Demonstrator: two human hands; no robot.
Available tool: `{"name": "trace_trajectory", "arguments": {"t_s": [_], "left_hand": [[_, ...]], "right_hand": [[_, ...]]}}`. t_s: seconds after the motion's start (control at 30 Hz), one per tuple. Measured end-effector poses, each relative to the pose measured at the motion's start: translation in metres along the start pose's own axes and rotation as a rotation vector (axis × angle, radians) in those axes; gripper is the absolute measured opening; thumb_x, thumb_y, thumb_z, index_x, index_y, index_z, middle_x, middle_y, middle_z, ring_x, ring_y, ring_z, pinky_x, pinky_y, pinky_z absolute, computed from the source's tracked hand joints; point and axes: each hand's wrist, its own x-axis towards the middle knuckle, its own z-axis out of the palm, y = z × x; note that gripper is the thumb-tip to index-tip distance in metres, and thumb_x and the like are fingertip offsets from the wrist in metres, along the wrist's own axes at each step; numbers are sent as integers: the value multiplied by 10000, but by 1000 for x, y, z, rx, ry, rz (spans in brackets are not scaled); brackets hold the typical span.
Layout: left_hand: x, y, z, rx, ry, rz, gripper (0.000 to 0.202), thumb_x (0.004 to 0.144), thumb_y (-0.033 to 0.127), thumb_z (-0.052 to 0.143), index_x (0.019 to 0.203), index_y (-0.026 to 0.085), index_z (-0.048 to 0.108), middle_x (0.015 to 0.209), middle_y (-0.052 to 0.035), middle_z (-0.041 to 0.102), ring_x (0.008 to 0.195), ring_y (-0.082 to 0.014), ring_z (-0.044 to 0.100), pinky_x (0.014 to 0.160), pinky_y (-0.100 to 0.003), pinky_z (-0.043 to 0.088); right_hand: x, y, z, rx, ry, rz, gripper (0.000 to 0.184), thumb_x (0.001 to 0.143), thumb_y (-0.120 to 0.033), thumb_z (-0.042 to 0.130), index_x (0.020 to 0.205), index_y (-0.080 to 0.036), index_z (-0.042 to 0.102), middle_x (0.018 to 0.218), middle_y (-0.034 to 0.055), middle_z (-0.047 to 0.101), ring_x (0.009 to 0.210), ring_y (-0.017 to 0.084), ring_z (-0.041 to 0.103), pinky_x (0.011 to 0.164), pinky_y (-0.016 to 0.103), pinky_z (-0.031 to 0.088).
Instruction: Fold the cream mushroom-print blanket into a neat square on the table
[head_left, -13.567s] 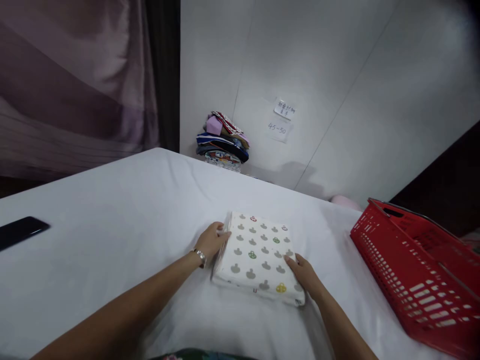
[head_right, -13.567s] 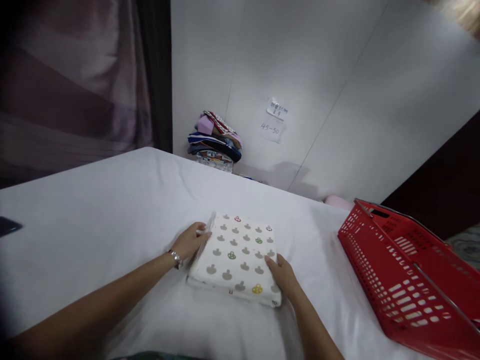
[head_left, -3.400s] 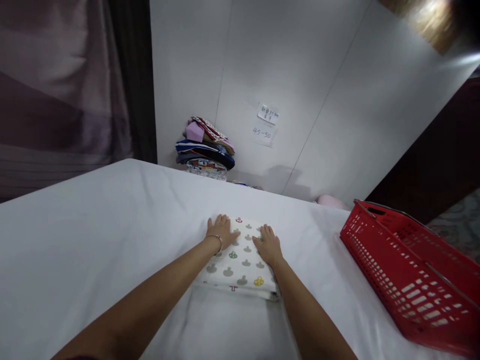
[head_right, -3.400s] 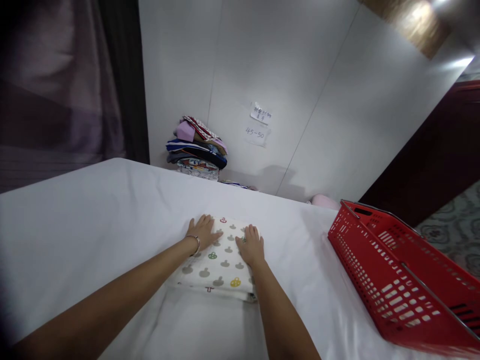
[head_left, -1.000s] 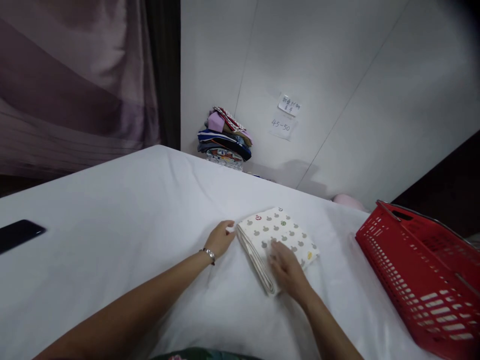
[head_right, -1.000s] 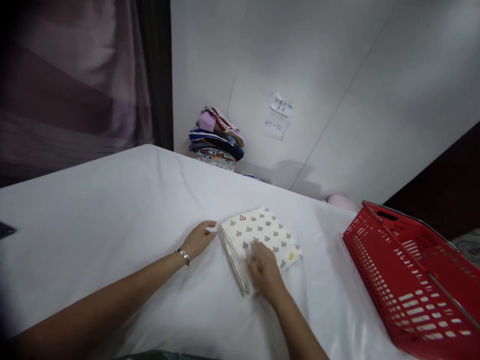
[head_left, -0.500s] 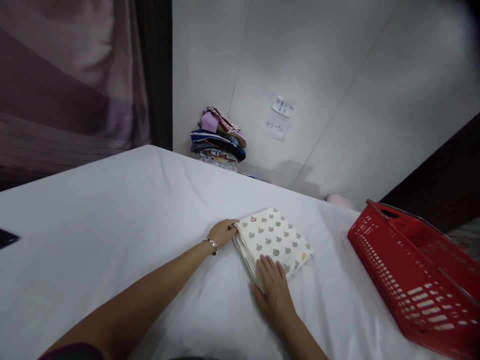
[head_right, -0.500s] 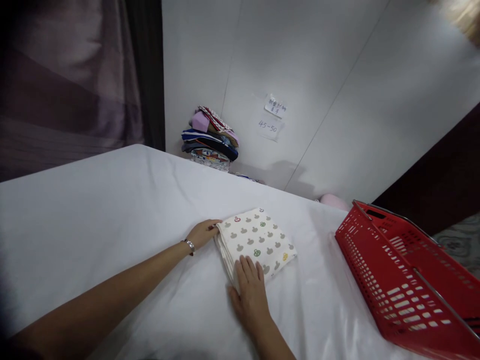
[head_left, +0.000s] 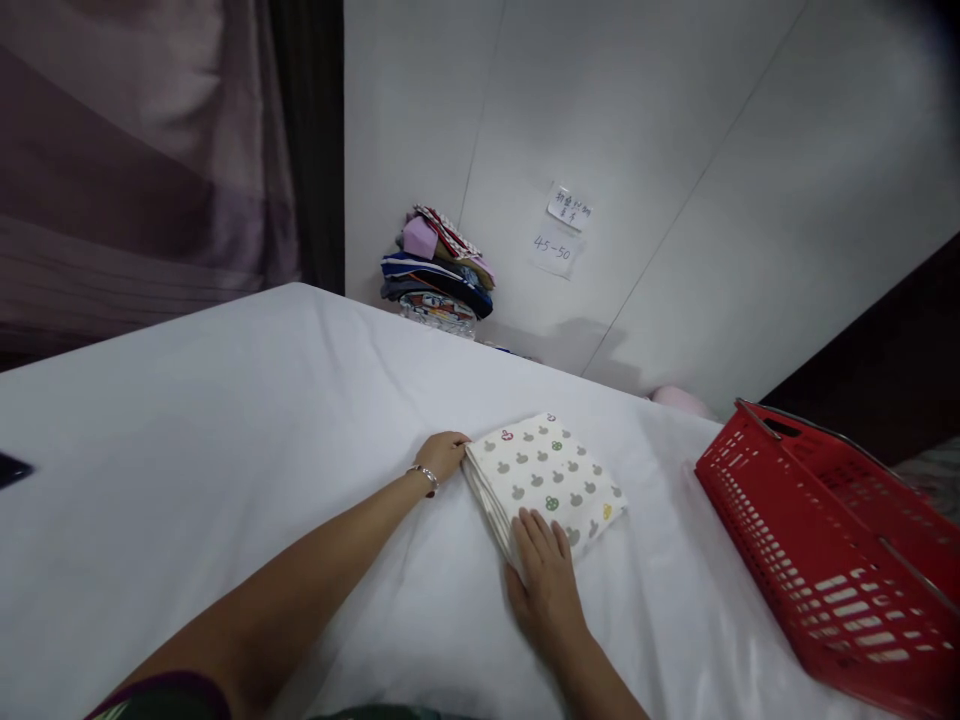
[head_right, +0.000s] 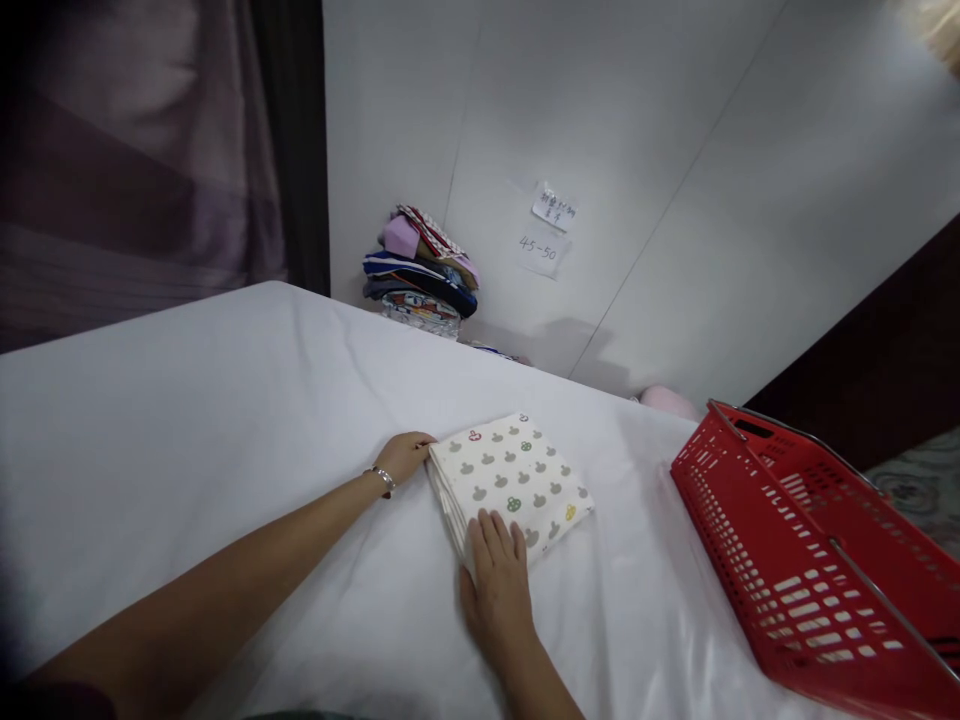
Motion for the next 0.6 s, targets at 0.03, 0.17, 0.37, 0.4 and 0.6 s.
{"name": "trace_trajectory", "arguments": {"t_s": [0.03, 0.17, 0.37, 0.4, 0.6], "left_hand": [[0, -2, 0, -18, -5, -15, 260, 746, 211, 477, 871, 240, 704, 871, 8, 702, 831, -153, 615, 761, -233, 447], [2, -5, -4, -93, -73, -86, 283, 745, 205, 460, 895, 230, 698, 789, 12, 705, 753, -133, 635, 662, -204, 475], [-1, 3, -20, -166, -206, -113, 395, 741, 253, 494, 1114, 191, 609, 934, -13, 703, 741, -125, 646, 579, -195, 492], [-2, 5, -21, -162, -202, -108, 409, 758, 315, 496, 1136, 193, 592, 954, -19, 698, 743, -128, 646, 579, -200, 493], [-3, 11, -7, 12, -94, -90, 327, 710, 481, 548, 864, 214, 658, 855, -37, 691, 753, -182, 621, 612, -253, 485]], "right_hand": [[0, 0, 0, 2, 0, -2, 551, 797, -126, 447, 1341, -143, 362, 1352, 106, 446, 1292, 258, 325, 1058, 482, 235], [-1, 0, 1, 12, -4, -2, 540, 794, -131, 454, 1329, -146, 385, 1350, 104, 448, 1287, 261, 333, 1056, 472, 240], [-2, -1, 1, 27, -3, 12, 555, 787, -126, 449, 1337, -148, 377, 1355, 105, 442, 1287, 268, 332, 1054, 486, 241], [-2, -1, 1, 30, -8, 15, 558, 787, -127, 449, 1339, -148, 375, 1357, 106, 440, 1288, 270, 331, 1053, 489, 242], [0, -3, -1, 41, -23, 25, 570, 790, -139, 444, 1354, -160, 363, 1359, 101, 438, 1290, 274, 328, 1048, 492, 262]]}}
